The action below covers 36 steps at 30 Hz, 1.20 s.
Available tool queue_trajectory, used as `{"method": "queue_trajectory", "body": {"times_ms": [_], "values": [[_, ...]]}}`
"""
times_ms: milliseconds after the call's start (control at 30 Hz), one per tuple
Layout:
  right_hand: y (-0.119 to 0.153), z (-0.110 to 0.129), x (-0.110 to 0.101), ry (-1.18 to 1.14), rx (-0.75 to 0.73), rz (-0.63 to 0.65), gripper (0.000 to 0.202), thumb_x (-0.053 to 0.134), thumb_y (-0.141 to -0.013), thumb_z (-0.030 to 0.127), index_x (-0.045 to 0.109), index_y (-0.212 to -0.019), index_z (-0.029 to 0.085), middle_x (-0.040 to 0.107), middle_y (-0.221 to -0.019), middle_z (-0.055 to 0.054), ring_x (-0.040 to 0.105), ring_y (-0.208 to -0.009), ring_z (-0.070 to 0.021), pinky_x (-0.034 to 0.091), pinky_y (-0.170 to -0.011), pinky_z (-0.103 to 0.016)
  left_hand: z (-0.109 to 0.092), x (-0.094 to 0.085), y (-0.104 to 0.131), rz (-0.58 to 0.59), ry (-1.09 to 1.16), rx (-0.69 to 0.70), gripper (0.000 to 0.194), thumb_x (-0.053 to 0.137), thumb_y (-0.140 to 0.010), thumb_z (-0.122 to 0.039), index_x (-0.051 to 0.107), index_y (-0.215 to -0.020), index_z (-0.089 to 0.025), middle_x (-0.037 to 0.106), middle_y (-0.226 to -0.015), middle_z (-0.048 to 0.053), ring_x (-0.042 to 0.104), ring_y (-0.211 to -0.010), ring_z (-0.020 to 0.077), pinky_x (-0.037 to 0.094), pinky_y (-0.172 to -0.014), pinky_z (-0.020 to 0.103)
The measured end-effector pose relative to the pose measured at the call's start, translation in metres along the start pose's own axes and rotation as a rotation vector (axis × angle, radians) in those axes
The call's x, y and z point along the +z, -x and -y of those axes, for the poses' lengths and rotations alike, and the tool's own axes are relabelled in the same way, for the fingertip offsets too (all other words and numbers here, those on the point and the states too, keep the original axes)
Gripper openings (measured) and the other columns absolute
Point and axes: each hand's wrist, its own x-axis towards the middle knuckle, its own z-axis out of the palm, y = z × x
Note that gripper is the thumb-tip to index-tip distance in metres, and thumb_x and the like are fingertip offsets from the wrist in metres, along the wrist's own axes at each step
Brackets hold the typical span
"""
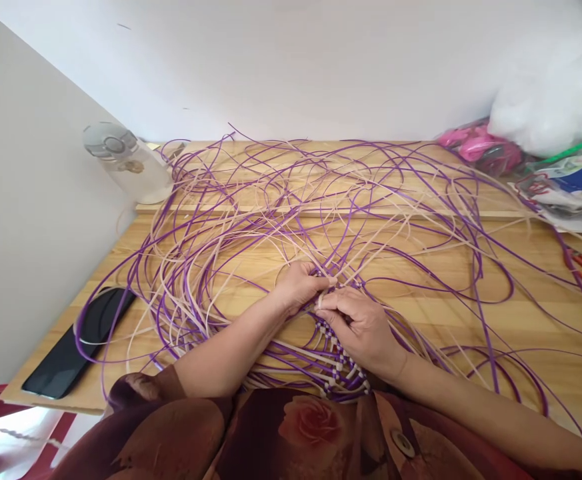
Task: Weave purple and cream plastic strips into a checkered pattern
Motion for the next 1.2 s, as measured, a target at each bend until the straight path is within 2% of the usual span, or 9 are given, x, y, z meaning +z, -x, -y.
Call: {"method": "queue_trajectory", "body": {"times_ms": [167, 400, 533, 667, 833, 933, 1033, 1133, 1200], "values": [[-0.004, 0.005, 0.008, -0.139, 0.220, -0.007, 0.012, 0.058, -0.090, 0.021, 0.063, -0.079, 0.020, 0.063, -0.074, 0.000, 0.057, -0.070, -0.0151, 0.044, -0.071, -0.029, 0.011, 0.002, -0.005, -0.144, -0.150, 0.065, 0.011, 0.074, -0.064, -0.021, 0.065, -0.068, -0.015, 0.063, -0.062, -0.002, 0.050, -0.052, 0.0083, 0.039, -0.052, 0.020], [-0.002, 0.009, 0.001, -0.176, 0.189, 0.061, 0.015, 0.059, -0.090, 0.026, 0.066, -0.080, 0.019, 0.066, -0.078, -0.003, 0.060, -0.076, -0.0169, 0.048, -0.075, -0.031, 0.006, -0.002, -0.004, -0.057, -0.042, 0.015, 0.016, 0.076, -0.066, -0.026, 0.066, -0.071, -0.015, 0.063, -0.061, -0.001, 0.051, -0.049, 0.0080, 0.039, -0.050, 0.020], [-0.015, -0.003, -0.026, -0.526, 0.638, 0.029, 0.022, 0.056, -0.093, 0.038, 0.064, -0.089, 0.018, 0.068, -0.081, -0.005, 0.067, -0.072, -0.0161, 0.055, -0.060, -0.025, -0.001, 0.000, -0.003, 0.005, 0.044, -0.061, 0.028, 0.078, -0.067, -0.039, 0.064, -0.067, -0.014, 0.064, -0.059, 0.002, 0.054, -0.047, 0.0104, 0.044, -0.049, 0.023], [-0.040, -0.013, -0.045, -0.701, 0.987, 0.022, 0.014, 0.055, -0.094, 0.026, 0.057, -0.085, 0.015, 0.066, -0.072, -0.003, 0.068, -0.059, -0.0125, 0.052, -0.047, -0.017, -0.003, 0.002, 0.000, 0.033, 0.067, -0.032, 0.035, 0.083, -0.059, -0.038, 0.070, -0.081, -0.013, 0.069, -0.070, 0.004, 0.060, -0.056, 0.0123, 0.049, -0.057, 0.025], [-0.058, -0.020, -0.041, -0.523, 0.899, 0.131, 0.021, 0.059, -0.092, 0.029, 0.055, -0.077, 0.015, 0.061, -0.061, 0.000, 0.061, -0.044, -0.0113, 0.034, -0.029, -0.013, -0.002, 0.001, 0.001, 0.097, 0.069, 0.038, 0.036, 0.084, -0.058, -0.034, 0.072, -0.087, -0.015, 0.070, -0.077, 0.003, 0.061, -0.061, 0.0110, 0.049, -0.060, 0.022], [-0.067, -0.044, -0.057, -0.368, 0.834, -0.127, 0.024, 0.067, -0.087, 0.028, 0.054, -0.072, 0.015, 0.058, -0.055, 0.001, 0.054, -0.038, -0.0077, 0.031, -0.030, -0.013, -0.001, 0.002, -0.001, 0.054, 0.063, -0.017, 0.032, 0.085, -0.056, -0.032, 0.070, -0.078, -0.015, 0.064, -0.066, -0.001, 0.055, -0.052, 0.0091, 0.050, -0.055, 0.023], [-0.077, -0.077, -0.093, -0.284, 0.829, -0.456, 0.025, 0.065, -0.088, 0.022, 0.050, -0.069, 0.016, 0.052, -0.052, 0.004, 0.049, -0.037, -0.0049, 0.029, -0.032, -0.012, -0.003, 0.004, -0.004, -0.013, 0.028, -0.075, 0.028, 0.085, -0.055, -0.030, 0.065, -0.067, -0.014, 0.054, -0.055, -0.004, 0.048, -0.045, 0.0066, 0.052, -0.052, 0.024], [-0.083, -0.092, -0.118, -0.304, 0.811, -0.503, 0.024, 0.058, -0.092, 0.021, 0.051, -0.070, 0.015, 0.053, -0.057, 0.002, 0.050, -0.039, -0.0056, 0.025, -0.030, -0.013, -0.003, 0.004, -0.007, -0.034, 0.012, -0.109, 0.030, 0.086, -0.056, -0.031, 0.063, -0.065, -0.014, 0.053, -0.055, -0.004, 0.048, -0.046, 0.0059, 0.054, -0.052, 0.024], [-0.084, -0.088, -0.119, -0.392, 0.781, -0.414, 0.023, 0.053, -0.095, 0.026, 0.055, -0.075, 0.015, 0.057, -0.064, -0.001, 0.053, -0.042, -0.0066, 0.028, -0.032, -0.014, -0.004, 0.002, -0.007, -0.041, 0.036, -0.123, 0.035, 0.086, -0.057, -0.036, 0.061, -0.064, -0.013, 0.054, -0.057, -0.003, 0.049, -0.047, 0.0063, 0.056, -0.053, 0.025]]}}
